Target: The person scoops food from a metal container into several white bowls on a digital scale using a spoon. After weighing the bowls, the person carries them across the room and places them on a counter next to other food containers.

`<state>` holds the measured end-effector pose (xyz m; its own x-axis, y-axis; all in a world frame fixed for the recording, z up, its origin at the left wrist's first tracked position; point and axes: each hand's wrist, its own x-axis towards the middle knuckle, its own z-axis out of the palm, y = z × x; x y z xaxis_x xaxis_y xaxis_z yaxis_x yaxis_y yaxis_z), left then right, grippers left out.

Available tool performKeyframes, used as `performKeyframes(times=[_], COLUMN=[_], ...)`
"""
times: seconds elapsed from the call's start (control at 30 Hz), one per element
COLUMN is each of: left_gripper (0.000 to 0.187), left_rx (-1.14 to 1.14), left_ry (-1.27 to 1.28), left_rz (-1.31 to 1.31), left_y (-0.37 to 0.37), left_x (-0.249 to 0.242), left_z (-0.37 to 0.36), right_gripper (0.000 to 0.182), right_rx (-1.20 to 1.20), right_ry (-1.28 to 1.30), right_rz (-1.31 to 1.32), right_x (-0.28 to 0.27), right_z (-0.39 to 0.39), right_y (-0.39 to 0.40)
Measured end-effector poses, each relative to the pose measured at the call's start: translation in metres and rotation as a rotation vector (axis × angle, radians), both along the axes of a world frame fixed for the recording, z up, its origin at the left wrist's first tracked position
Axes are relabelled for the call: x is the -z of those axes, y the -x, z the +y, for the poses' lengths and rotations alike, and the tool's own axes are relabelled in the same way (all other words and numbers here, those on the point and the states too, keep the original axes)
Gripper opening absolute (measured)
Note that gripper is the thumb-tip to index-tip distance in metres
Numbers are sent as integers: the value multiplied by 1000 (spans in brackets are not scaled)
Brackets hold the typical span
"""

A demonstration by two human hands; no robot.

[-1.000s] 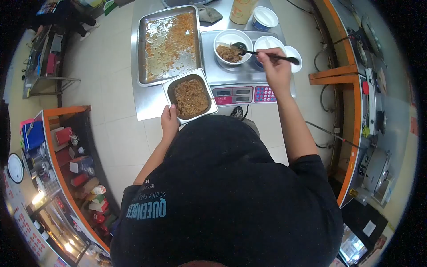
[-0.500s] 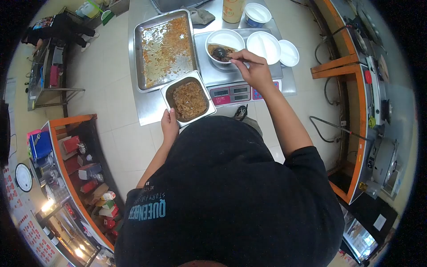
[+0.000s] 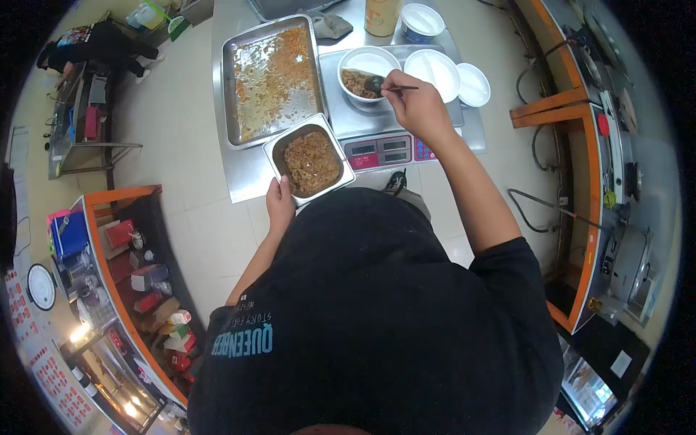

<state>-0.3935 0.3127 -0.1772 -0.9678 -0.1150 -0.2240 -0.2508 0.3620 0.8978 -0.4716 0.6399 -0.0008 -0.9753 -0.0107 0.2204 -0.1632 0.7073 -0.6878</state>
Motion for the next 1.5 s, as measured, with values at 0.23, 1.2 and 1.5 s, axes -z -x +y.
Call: performKeyframes(times=[0.23, 1.2, 1.5], left_gripper=[37, 29, 31], left_rx=[7, -149, -114], left_ry=[-46, -294, -235], left_rz=[3, -17, -32], left_y=[1, -23, -16], left_x=[0, -3, -8], left_z=[-1, -19, -16], right_gripper=[9, 17, 16], right_rx=[18, -567, -608], right_ry=[-30, 402, 281], right_rz=[97, -187, -465], right_x=[5, 75, 108], right_z=[6, -100, -118], right_y=[-3, -44, -29])
